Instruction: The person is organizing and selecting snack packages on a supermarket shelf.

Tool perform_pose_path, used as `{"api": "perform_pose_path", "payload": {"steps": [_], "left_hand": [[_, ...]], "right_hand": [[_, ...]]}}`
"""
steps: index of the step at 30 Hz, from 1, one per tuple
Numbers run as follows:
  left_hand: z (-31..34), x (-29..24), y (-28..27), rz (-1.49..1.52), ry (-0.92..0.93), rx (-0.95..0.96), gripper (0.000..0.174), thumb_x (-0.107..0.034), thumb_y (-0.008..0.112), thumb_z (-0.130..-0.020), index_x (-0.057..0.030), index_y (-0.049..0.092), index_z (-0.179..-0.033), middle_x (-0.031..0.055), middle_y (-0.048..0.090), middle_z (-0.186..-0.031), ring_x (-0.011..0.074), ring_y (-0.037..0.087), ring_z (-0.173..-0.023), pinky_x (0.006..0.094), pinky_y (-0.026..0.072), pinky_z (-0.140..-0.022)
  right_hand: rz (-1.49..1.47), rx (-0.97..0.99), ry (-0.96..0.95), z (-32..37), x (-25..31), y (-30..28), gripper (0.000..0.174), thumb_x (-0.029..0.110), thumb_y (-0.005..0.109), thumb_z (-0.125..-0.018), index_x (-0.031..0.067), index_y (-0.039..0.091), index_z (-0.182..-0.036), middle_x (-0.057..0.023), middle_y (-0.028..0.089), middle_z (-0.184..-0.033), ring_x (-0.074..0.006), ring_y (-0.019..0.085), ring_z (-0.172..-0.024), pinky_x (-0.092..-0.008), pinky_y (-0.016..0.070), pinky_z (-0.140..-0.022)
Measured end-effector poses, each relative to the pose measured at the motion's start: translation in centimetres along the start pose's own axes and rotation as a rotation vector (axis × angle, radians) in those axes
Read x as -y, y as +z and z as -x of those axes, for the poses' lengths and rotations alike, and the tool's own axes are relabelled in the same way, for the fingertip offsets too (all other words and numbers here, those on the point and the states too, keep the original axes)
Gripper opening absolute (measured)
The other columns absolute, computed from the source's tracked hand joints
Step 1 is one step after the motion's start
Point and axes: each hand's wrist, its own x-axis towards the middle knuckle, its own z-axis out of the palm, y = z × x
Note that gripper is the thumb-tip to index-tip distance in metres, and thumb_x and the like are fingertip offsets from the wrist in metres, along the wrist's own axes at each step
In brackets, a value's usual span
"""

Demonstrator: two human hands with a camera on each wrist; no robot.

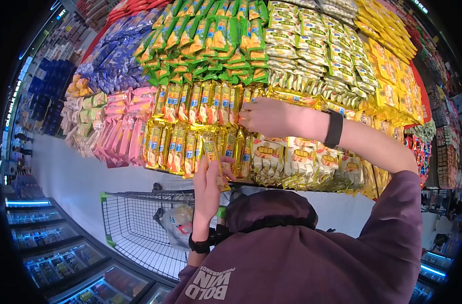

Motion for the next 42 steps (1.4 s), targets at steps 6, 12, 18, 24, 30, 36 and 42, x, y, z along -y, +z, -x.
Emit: {"api": "perform_pose_path", "payload": {"steps": [6, 12, 18, 24, 30, 36, 42], "left_hand": [[-0.2, 0.0, 0.2, -0.014, 0.023, 0.03, 0.034, -0.029, 0.039, -0.108, 0.0007, 0.054, -0.105, 0.0149, 0.068, -0.102, 0.015, 0.063, -0.07, 0.025, 0.0473, -0.063], [-0.6, -0.7, 0.5, -0.122, -0.036, 0.008, 0.028, -0.028, 0.048, -0.107, -0.0029, 0.056, -0.097, 0.0059, 0.067, -0.089, 0.0036, 0.052, -0.062, 0.0196, 0.0406, -0.054], [-2.4, -0.6, 1.9, -0.149, -0.006, 0.032, 0.023, -0.023, 0.061, -0.102, -0.0023, 0.057, -0.093, -0.0007, 0.062, -0.074, 0.0002, 0.041, -0.057, 0.0202, 0.0312, -0.049], [-2.0, -0.9, 3.5, 0.007, 0.074, 0.021, 0.028, -0.014, 0.066, -0.098, 0.0009, 0.059, -0.121, -0.0007, 0.065, -0.079, 0.0029, 0.056, -0.065, 0.0198, 0.0441, -0.055], [-2.1, -0.8, 3.2, -0.016, -0.002, 0.024, 0.037, -0.015, 0.063, -0.099, 0.003, 0.055, -0.13, 0.006, 0.071, -0.085, 0.0067, 0.063, -0.063, 0.0211, 0.0495, -0.053], [-5.7, -0.9, 4.4, -0.062, 0.004, 0.006, 0.046, -0.023, 0.057, -0.103, 0.0045, 0.045, -0.137, 0.0134, 0.073, -0.086, 0.0115, 0.062, -0.052, 0.0221, 0.0436, -0.044], [-8.6, -0.7, 5.9, -0.387, 0.109, -0.053, 0.04, -0.024, 0.056, -0.102, 0.0041, 0.048, -0.13, 0.014, 0.073, -0.081, 0.0143, 0.063, -0.051, 0.028, 0.0449, -0.045]], "right_hand": [[-0.112, 0.073, -0.007, -0.9, -1.4, -0.2, 0.015, 0.021, 0.062, -0.09, 0.0087, 0.071, -0.089, -0.0035, 0.068, -0.089, -0.0221, 0.065, -0.084, -0.0377, 0.0525, -0.072], [-0.958, -0.312, 0.382, 0.1, -3.7, -8.6, 0.033, 0.034, 0.056, -0.102, 0.0045, 0.07, -0.098, -0.0062, 0.071, -0.077, -0.0157, 0.066, -0.062, -0.0304, 0.0524, -0.059], [-1.166, -0.093, 0.378, 0.5, -1.0, -8.0, 0.062, 0.052, 0.069, -0.089, -0.0026, 0.064, -0.118, -0.0099, 0.073, -0.082, -0.0152, 0.072, -0.074, -0.0292, 0.0574, -0.063], [-1.307, -0.117, 0.401, 0.5, -1.9, -4.9, 0.046, 0.049, 0.066, -0.094, 0.0026, 0.066, -0.088, -0.0092, 0.073, -0.081, -0.013, 0.073, -0.075, -0.0283, 0.0563, -0.064], [-0.982, -0.257, 0.504, 1.5, -2.2, -5.4, 0.038, 0.039, 0.067, -0.095, 0.0013, 0.066, -0.096, -0.0129, 0.073, -0.085, -0.0229, 0.072, -0.08, -0.034, 0.0554, -0.07], [-0.592, -0.402, 0.23, 2.1, -3.5, -4.7, 0.031, 0.02, 0.066, -0.092, -0.001, 0.062, -0.114, -0.0206, 0.068, -0.105, -0.0379, 0.064, -0.101, -0.0413, 0.0527, -0.084], [-0.45, -0.294, 0.087, 1.4, -3.4, -3.7, 0.03, -0.003, 0.067, -0.079, -0.0021, 0.063, -0.109, -0.0181, 0.066, -0.102, -0.0378, 0.064, -0.101, -0.044, 0.0543, -0.085]]}}
